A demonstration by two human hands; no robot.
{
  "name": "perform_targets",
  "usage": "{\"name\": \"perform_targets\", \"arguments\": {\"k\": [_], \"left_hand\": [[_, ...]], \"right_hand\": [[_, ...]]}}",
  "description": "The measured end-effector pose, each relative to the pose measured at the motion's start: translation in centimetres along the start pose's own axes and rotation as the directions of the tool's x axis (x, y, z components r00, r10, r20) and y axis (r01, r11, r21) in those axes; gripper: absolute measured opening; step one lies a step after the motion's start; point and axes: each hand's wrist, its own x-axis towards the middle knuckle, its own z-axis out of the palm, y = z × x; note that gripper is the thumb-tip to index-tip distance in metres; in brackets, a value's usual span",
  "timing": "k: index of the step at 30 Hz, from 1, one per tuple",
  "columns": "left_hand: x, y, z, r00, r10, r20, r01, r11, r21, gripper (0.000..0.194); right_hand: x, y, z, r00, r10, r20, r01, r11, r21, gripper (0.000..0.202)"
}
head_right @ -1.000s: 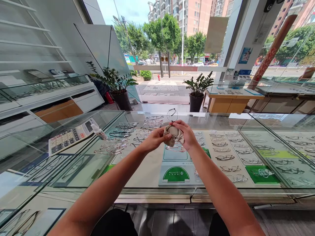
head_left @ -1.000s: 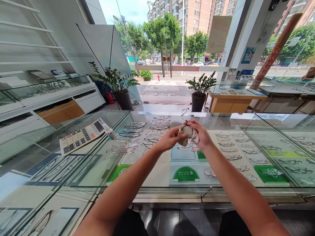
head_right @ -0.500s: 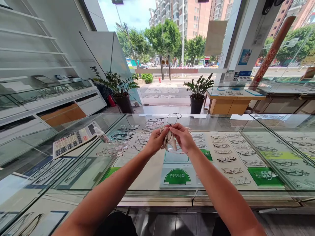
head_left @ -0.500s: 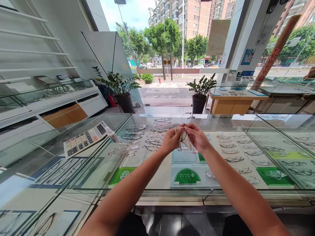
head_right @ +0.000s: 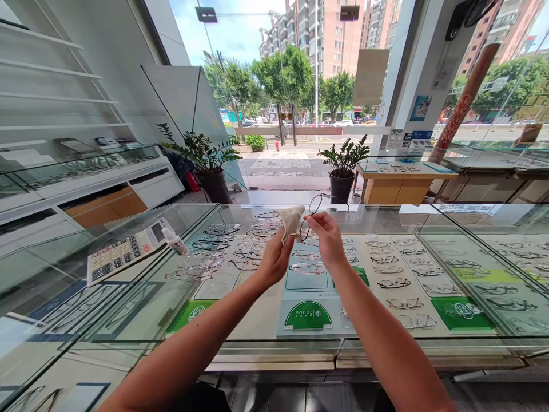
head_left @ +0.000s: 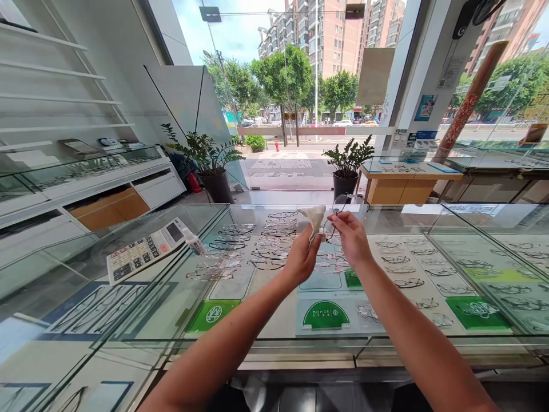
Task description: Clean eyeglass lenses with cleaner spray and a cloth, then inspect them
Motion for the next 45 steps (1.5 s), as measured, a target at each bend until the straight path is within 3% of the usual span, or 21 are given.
{"name": "perform_targets", "arguments": {"k": [4, 10, 12, 15, 17, 22, 24, 26, 27, 30, 33, 36, 38, 39, 41, 42, 43, 45], "left_hand": [[-0.9, 1.2, 1.4, 0.977, 0.082, 0.196, -0.095, 0.994, 0.06, 0.054], [-1.3, 2.0, 1.5, 0.963, 0.065, 0.262, -0.086, 0.994, 0.069, 0.045], [-1.4, 2.2, 1.2, 0.964, 0.027, 0.263, -0.032, 0.999, 0.016, 0.046], [-1.2, 2.4, 0.9, 0.952, -0.099, 0.291, 0.144, 0.98, -0.139, 0.051], [-1.1, 2.4, 0.9, 0.901, -0.176, 0.397, 0.287, 0.927, -0.241, 0.053], [-1.5, 2.4, 1.2, 0.703, -0.217, 0.678, 0.529, 0.796, -0.294, 0.047], [-1.9, 2.2, 1.4, 0.613, -0.204, 0.763, 0.538, 0.815, -0.215, 0.04], [-2.2, 1.7, 1.5, 0.557, -0.176, 0.812, 0.445, 0.888, -0.113, 0.031], [-2.3, 1.5, 1.6, 0.555, -0.156, 0.817, 0.365, 0.928, -0.071, 0.027], [-2.4, 0.9, 1.8, 0.602, -0.091, 0.794, 0.062, 0.996, 0.067, 0.021], [-2.3, 1.0, 2.0, 0.616, -0.086, 0.783, -0.203, 0.943, 0.263, 0.033], [-2.2, 1.6, 1.8, 0.632, -0.076, 0.771, -0.339, 0.867, 0.364, 0.041], [-1.8, 1.9, 1.2, 0.719, -0.035, 0.694, -0.35, 0.845, 0.405, 0.027], [-1.5, 1.9, 0.7, 0.793, -0.01, 0.609, -0.326, 0.838, 0.438, 0.02], [-0.7, 1.5, -0.4, 0.941, 0.07, 0.33, -0.24, 0.827, 0.509, 0.017], [-0.2, 1.2, -1.0, 0.978, 0.135, 0.158, -0.2, 0.819, 0.538, 0.017], [0.2, 0.8, -1.5, 0.976, 0.216, 0.003, -0.18, 0.806, 0.563, 0.016], [0.9, 0.1, -2.4, 0.908, 0.375, -0.185, -0.191, 0.767, 0.613, 0.038]], "right_hand": [[-1.0, 0.6, 0.9, 0.991, -0.066, -0.118, 0.054, 0.994, -0.096, 0.025], [-0.3, -0.7, 0.2, 0.954, -0.149, -0.259, 0.111, 0.981, -0.156, 0.021], [0.6, -1.3, -0.8, 0.931, -0.193, -0.311, 0.151, 0.976, -0.156, 0.021], [1.8, -2.2, -2.1, 0.909, -0.223, -0.352, 0.192, 0.974, -0.121, 0.02], [2.2, -2.5, -2.6, 0.909, -0.206, -0.362, 0.185, 0.978, -0.093, 0.019], [2.2, -2.6, -2.2, 0.935, -0.152, -0.32, 0.14, 0.988, -0.06, 0.018], [1.9, -2.6, -1.9, 0.955, -0.135, -0.264, 0.12, 0.99, -0.07, 0.018], [1.7, -2.5, -1.7, 0.974, -0.122, -0.189, 0.107, 0.99, -0.088, 0.018], [1.6, -2.5, -1.7, 0.982, -0.119, -0.144, 0.104, 0.989, -0.103, 0.017], [1.3, -2.5, -1.5, 0.993, -0.118, -0.019, 0.114, 0.982, -0.151, 0.014], [1.0, -2.5, -1.3, 0.992, -0.114, 0.061, 0.123, 0.976, -0.178, 0.013], [0.9, -2.5, -1.3, 0.99, -0.088, 0.113, 0.11, 0.972, -0.208, 0.015], [0.8, -2.5, -1.4, 0.987, -0.079, 0.142, 0.108, 0.97, -0.216, 0.015], [0.8, -2.5, -1.5, 0.984, -0.077, 0.158, 0.111, 0.969, -0.221, 0.015], [0.7, -2.5, -1.6, 0.979, -0.075, 0.19, 0.122, 0.961, -0.25, 0.015], [0.6, -2.5, -1.6, 0.976, -0.069, 0.208, 0.126, 0.953, -0.275, 0.015], [0.5, -2.5, -1.6, 0.972, -0.057, 0.228, 0.127, 0.944, -0.305, 0.016], [0.4, -2.5, -1.7, 0.96, -0.015, 0.28, 0.119, 0.926, -0.359, 0.016]]}}
